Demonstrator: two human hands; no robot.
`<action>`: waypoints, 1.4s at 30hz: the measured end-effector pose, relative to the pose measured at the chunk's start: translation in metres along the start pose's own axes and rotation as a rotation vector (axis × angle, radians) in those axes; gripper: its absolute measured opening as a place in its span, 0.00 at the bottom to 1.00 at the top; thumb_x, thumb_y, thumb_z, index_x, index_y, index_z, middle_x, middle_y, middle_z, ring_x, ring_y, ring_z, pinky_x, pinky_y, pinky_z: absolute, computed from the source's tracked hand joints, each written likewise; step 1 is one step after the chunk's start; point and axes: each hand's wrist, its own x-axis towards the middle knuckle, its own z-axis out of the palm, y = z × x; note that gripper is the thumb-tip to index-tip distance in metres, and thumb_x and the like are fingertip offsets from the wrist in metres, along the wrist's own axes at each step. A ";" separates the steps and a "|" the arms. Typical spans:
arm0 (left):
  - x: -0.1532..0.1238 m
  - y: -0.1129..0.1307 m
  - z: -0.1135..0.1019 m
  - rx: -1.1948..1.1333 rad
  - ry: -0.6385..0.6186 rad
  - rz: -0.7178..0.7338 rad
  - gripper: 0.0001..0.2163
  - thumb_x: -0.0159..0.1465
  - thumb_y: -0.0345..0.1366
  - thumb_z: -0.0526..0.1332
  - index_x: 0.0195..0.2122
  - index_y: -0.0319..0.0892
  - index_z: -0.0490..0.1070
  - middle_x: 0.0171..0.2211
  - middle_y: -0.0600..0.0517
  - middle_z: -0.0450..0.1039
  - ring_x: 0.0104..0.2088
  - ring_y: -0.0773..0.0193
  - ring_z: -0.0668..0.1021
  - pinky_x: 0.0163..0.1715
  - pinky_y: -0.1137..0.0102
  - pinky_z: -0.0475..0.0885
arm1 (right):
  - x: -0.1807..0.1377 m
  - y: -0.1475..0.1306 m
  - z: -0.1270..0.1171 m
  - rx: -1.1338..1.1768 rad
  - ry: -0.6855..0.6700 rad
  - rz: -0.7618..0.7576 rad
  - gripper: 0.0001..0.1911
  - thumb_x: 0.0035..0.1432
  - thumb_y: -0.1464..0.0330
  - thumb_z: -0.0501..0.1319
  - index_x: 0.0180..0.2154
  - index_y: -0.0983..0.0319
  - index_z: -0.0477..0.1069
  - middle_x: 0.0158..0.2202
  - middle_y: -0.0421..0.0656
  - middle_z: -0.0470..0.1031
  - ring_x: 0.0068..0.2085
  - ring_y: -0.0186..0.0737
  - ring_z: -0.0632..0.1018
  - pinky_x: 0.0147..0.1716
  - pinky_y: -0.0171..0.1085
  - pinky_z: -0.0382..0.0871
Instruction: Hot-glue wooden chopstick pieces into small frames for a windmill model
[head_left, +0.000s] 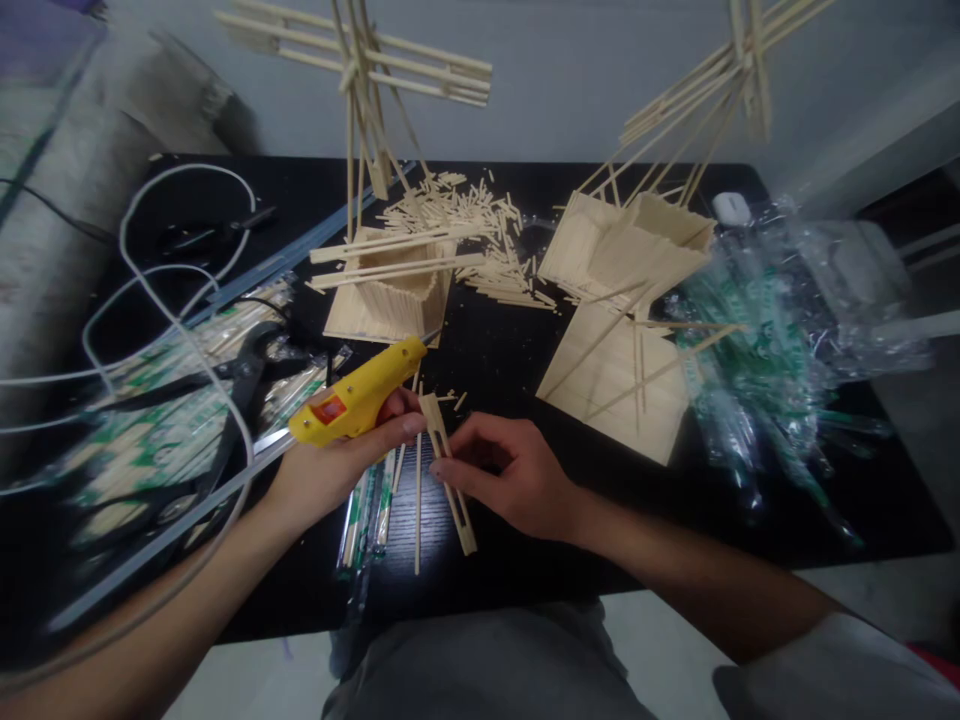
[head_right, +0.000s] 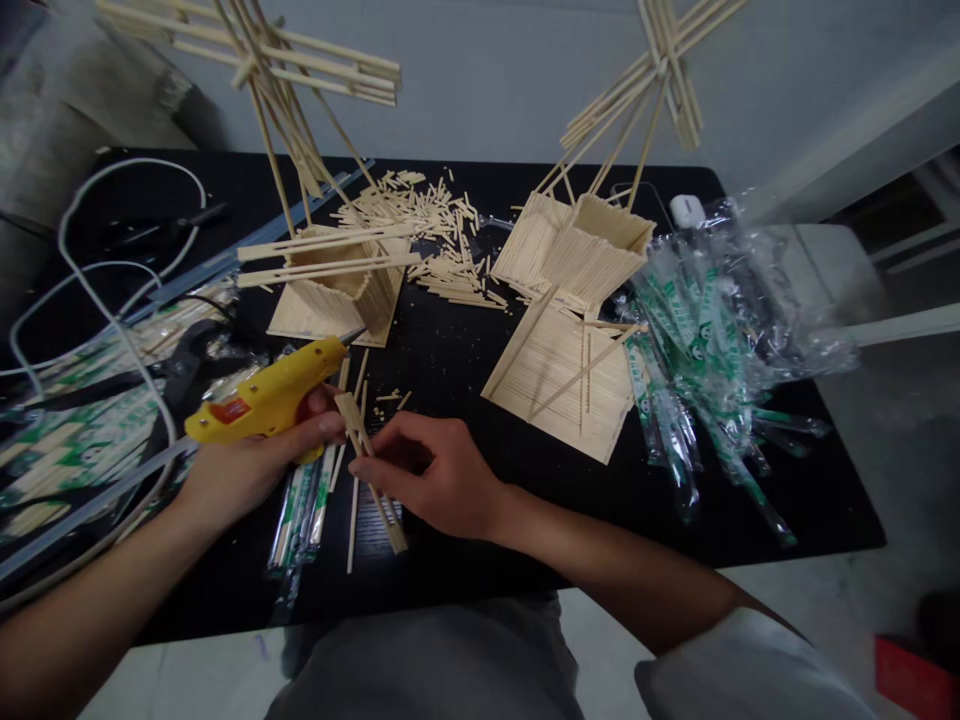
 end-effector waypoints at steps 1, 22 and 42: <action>0.000 0.000 0.000 0.001 0.003 -0.004 0.13 0.58 0.42 0.78 0.29 0.46 0.74 0.29 0.55 0.79 0.33 0.60 0.82 0.38 0.66 0.82 | -0.001 0.000 0.000 -0.019 0.003 -0.014 0.16 0.57 0.59 0.81 0.33 0.61 0.80 0.28 0.37 0.78 0.29 0.34 0.75 0.31 0.34 0.69; -0.006 -0.008 -0.008 0.119 0.044 0.179 0.21 0.65 0.59 0.72 0.33 0.46 0.82 0.28 0.51 0.80 0.27 0.61 0.81 0.28 0.67 0.77 | 0.016 -0.006 -0.015 0.787 -0.322 0.313 0.10 0.69 0.63 0.73 0.40 0.64 0.78 0.26 0.32 0.66 0.21 0.26 0.62 0.21 0.26 0.63; -0.004 -0.009 -0.009 0.506 -0.032 0.488 0.12 0.68 0.40 0.71 0.28 0.47 0.74 0.25 0.55 0.72 0.24 0.65 0.74 0.26 0.67 0.66 | 0.017 -0.011 -0.014 0.662 -0.185 0.262 0.15 0.67 0.59 0.74 0.38 0.62 0.74 0.25 0.30 0.65 0.18 0.23 0.50 0.14 0.24 0.47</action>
